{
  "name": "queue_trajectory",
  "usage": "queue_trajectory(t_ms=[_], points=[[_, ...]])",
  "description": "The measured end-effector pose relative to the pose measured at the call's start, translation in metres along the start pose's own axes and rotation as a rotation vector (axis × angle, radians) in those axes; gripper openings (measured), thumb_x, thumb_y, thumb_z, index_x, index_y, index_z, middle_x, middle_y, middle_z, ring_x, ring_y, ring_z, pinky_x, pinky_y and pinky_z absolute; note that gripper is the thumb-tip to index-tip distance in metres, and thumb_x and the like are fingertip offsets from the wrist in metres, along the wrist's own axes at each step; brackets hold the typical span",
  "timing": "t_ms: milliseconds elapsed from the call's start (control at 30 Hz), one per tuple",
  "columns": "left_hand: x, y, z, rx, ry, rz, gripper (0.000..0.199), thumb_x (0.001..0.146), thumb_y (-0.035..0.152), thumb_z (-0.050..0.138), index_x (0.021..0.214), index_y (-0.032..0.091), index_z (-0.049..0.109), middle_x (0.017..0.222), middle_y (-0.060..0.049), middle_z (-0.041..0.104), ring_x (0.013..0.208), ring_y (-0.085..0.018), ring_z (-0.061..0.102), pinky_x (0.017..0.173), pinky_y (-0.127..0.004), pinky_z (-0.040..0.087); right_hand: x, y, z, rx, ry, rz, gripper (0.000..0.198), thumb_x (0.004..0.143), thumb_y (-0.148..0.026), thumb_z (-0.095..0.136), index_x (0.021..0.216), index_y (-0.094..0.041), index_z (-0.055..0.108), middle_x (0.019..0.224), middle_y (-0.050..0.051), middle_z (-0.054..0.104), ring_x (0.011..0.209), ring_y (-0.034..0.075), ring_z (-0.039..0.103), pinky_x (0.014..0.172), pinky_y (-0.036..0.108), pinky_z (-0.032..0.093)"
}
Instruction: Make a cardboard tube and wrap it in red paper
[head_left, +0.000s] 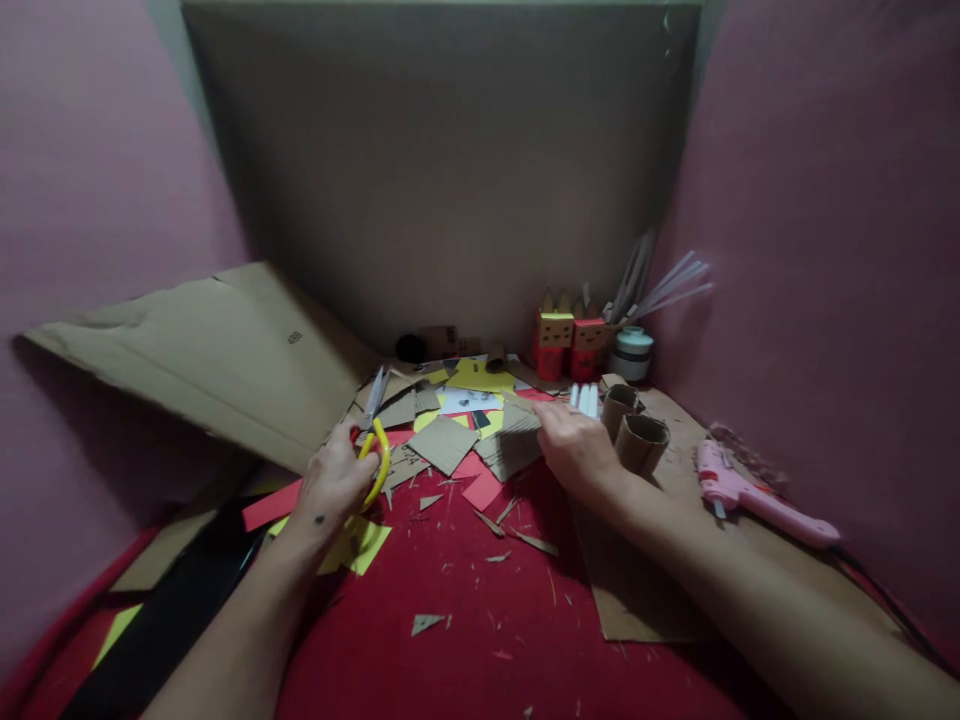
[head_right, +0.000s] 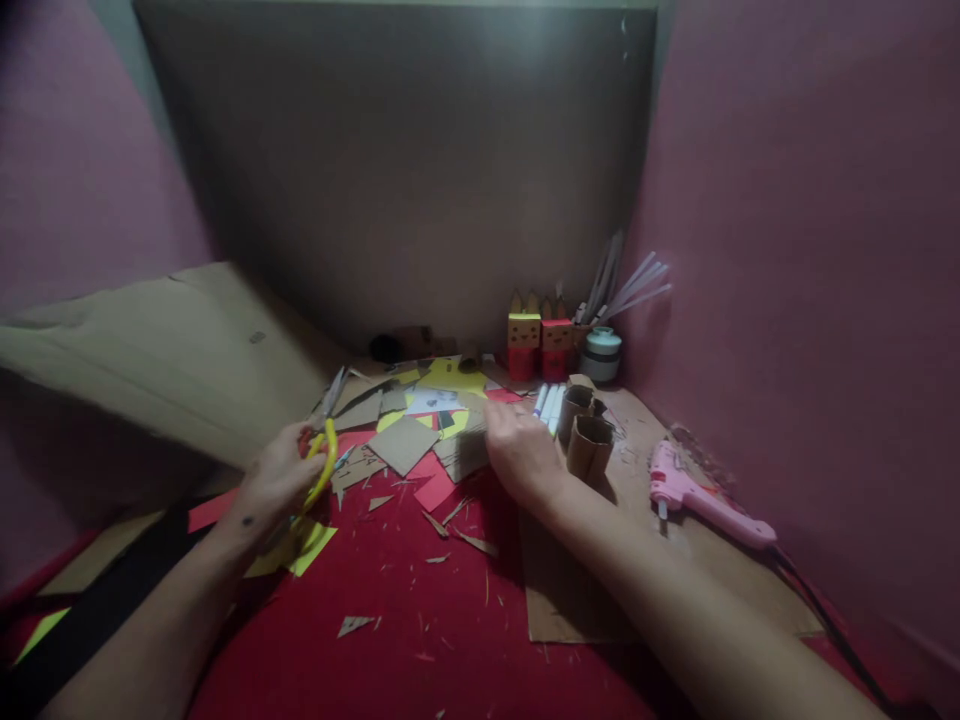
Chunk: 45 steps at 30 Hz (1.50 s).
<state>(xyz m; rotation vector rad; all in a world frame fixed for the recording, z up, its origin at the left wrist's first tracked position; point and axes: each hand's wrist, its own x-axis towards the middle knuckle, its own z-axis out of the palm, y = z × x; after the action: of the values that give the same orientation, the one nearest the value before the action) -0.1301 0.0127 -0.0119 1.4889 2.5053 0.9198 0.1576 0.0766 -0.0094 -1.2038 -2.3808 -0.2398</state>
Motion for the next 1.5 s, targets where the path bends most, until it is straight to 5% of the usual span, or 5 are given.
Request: queue_trajectory(t_ms=[133,367,800,1033,1500], points=[[-0.002,0.001,0.000,0.167,-0.060,-0.023,0.043,0.068,0.027,0.052,0.110,0.016,0.057,0.087,-0.016,0.067,0.085,-0.038,0.063,0.059,-0.036,0.041,-0.004,0.002,-0.007,0.534,0.260,0.160,0.032,0.085,-0.018,0.041,0.111,-0.014,0.061,0.093,0.011,0.069,0.089,0.024,0.064,0.078,0.035,0.050],[-0.011,0.013,0.001,0.303,-0.118,0.096,0.047,0.076,0.030,0.046,0.121,0.018,0.052,0.113,-0.017,0.062,0.104,-0.035,0.057,0.075,-0.037,0.042,-0.006,-0.003,-0.014,1.554,-0.004,0.521,0.017,0.073,-0.022,0.051,0.086,-0.014,0.058,0.077,0.004,0.067,0.048,0.012,0.062,0.042,0.021,0.049],[-0.036,0.034,-0.012,0.184,-0.137,0.279,0.031,0.079,0.036,0.050,0.095,0.015,0.065,0.101,-0.016,0.065,0.098,-0.030,0.056,0.081,-0.040,0.042,-0.017,-0.011,0.004,1.528,-0.181,0.673,0.013,0.082,-0.032,0.047,0.077,-0.020,0.046,0.043,-0.009,0.051,0.028,0.006,0.045,0.027,0.012,0.027],[-0.063,0.081,0.004,-0.705,-0.611,0.082,0.031,0.076,0.044,0.060,0.085,0.015,0.062,0.052,0.002,0.054,0.038,-0.007,0.040,0.038,-0.020,0.028,-0.025,-0.015,0.014,1.637,-0.293,0.540,0.022,0.081,-0.041,0.052,0.080,-0.021,0.045,0.047,-0.008,0.053,0.032,0.007,0.047,0.029,0.013,0.029],[0.035,0.039,-0.001,-0.199,-0.066,-0.105,0.032,0.088,0.035,0.050,0.107,0.009,0.054,0.079,-0.008,0.062,0.062,-0.018,0.059,0.055,-0.032,0.045,-0.024,-0.025,0.012,1.538,-0.349,0.572,0.007,0.079,-0.025,0.051,0.075,-0.020,0.051,0.044,-0.005,0.051,0.033,0.008,0.047,0.030,0.016,0.030]])
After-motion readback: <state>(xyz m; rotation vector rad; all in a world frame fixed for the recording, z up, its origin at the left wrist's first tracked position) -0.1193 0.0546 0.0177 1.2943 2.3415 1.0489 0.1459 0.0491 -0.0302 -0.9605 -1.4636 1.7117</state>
